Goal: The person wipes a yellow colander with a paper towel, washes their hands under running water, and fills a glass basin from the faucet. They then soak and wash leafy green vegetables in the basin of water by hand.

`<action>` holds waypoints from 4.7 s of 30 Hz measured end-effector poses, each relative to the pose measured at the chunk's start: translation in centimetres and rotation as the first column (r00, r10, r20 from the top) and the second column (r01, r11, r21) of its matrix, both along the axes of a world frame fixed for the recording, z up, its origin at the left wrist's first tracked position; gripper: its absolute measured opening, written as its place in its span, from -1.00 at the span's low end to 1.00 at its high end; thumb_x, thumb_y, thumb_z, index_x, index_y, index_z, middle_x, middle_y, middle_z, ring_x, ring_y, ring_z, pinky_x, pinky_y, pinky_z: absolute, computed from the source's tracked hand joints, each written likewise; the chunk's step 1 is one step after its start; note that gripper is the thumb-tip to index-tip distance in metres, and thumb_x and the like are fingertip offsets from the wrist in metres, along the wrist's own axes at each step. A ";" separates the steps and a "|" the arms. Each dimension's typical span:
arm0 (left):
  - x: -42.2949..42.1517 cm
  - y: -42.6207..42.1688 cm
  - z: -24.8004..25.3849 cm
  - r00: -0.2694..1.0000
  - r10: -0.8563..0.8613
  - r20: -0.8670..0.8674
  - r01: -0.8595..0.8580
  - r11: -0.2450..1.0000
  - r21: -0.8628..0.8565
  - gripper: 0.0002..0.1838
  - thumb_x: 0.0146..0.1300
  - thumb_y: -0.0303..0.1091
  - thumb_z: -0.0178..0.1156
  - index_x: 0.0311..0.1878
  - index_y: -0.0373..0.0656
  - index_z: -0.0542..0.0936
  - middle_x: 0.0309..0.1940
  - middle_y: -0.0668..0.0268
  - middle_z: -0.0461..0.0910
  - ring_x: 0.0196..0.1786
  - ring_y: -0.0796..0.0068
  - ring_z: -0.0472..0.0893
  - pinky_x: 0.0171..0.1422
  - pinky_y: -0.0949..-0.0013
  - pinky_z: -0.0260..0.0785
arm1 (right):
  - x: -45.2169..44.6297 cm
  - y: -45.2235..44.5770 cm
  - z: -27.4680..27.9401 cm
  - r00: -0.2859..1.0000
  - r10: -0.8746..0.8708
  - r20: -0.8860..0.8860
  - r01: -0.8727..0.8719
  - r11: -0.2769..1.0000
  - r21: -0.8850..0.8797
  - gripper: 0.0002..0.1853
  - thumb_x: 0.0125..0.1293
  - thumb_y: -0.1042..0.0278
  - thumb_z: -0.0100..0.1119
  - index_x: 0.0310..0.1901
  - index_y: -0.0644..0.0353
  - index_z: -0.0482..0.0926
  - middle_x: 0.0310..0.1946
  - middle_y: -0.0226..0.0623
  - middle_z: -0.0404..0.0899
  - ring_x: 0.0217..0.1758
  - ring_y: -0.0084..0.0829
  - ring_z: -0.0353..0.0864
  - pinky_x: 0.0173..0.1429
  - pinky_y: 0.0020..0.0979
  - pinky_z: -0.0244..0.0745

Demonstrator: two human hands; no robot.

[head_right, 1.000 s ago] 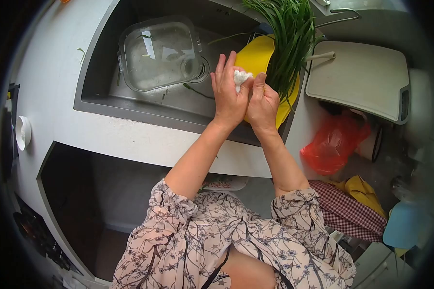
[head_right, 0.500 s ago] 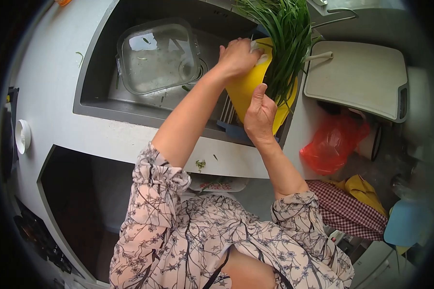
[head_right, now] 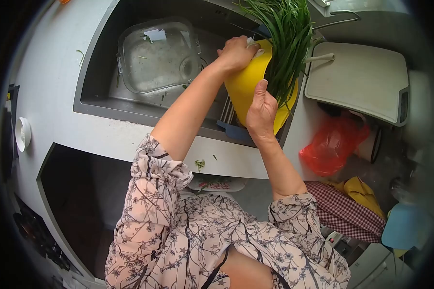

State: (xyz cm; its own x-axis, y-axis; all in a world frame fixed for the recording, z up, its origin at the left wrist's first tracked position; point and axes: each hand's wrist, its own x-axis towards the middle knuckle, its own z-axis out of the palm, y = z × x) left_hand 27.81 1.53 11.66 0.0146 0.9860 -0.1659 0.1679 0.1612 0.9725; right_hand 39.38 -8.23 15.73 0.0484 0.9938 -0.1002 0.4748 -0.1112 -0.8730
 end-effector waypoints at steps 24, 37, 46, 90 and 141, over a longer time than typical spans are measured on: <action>-0.3 -8.3 -5.4 0.788 0.538 0.299 -0.574 0.817 0.042 -0.65 0.25 -0.34 0.15 -0.01 -0.38 0.39 -0.01 -0.07 0.42 0.05 -0.02 0.44 0.17 0.16 0.27 | -1.3 1.6 2.2 0.958 -0.072 -0.279 -0.009 0.961 -0.276 -0.43 0.45 -0.15 -0.06 -0.27 0.32 0.62 -0.42 -0.52 0.51 -0.36 -0.71 0.34 -0.24 -0.62 0.29; 3.6 -7.2 2.9 0.924 0.003 -0.381 -0.052 0.992 -0.119 0.15 -0.08 0.53 0.19 0.19 -0.49 0.29 -0.02 -0.22 0.55 0.12 -0.13 0.54 0.22 0.12 0.35 | 14.2 -13.8 -1.5 0.885 -0.425 0.190 0.355 0.880 0.316 -0.79 0.41 0.34 0.06 -0.11 0.27 0.64 -0.21 -0.28 0.66 -0.11 -0.46 0.59 0.06 -0.45 0.43; 3.9 -2.5 -0.9 0.932 -0.112 -0.346 0.012 0.960 -0.280 -0.60 0.02 -0.12 0.20 -0.24 -0.30 0.63 -0.38 0.18 0.62 -0.39 0.32 0.62 -0.34 0.29 0.34 | 16.9 -17.3 -6.6 0.861 -0.506 -0.050 0.507 0.847 0.159 -0.84 0.31 0.33 0.15 -0.21 0.19 0.66 -0.30 -0.27 0.67 -0.20 -0.36 0.64 -0.07 -0.41 0.49; -11.2 -1.3 12.5 0.869 -0.494 0.034 0.471 0.803 -0.364 -0.45 0.01 -0.35 0.03 0.12 -0.37 0.47 -0.05 0.08 0.60 -0.05 0.18 0.65 0.05 0.25 0.55 | 12.2 -20.0 -5.7 0.817 -0.518 -0.255 0.559 0.819 0.130 -0.78 0.35 0.22 0.10 -0.18 0.17 0.65 -0.29 -0.25 0.67 -0.22 -0.28 0.64 -0.14 -0.30 0.54; 5.9 -14.9 2.3 0.832 0.529 0.165 -0.479 0.536 0.695 -0.72 0.34 -0.28 0.17 0.07 -0.11 0.53 0.11 0.20 0.51 0.19 0.15 0.42 0.28 0.24 0.26 | 3.1 -6.9 0.1 0.997 -0.064 0.032 0.046 0.915 0.401 -0.67 0.48 0.18 0.03 -0.30 0.31 0.54 -0.57 -0.42 0.45 -0.48 -0.63 0.27 -0.39 -0.54 0.28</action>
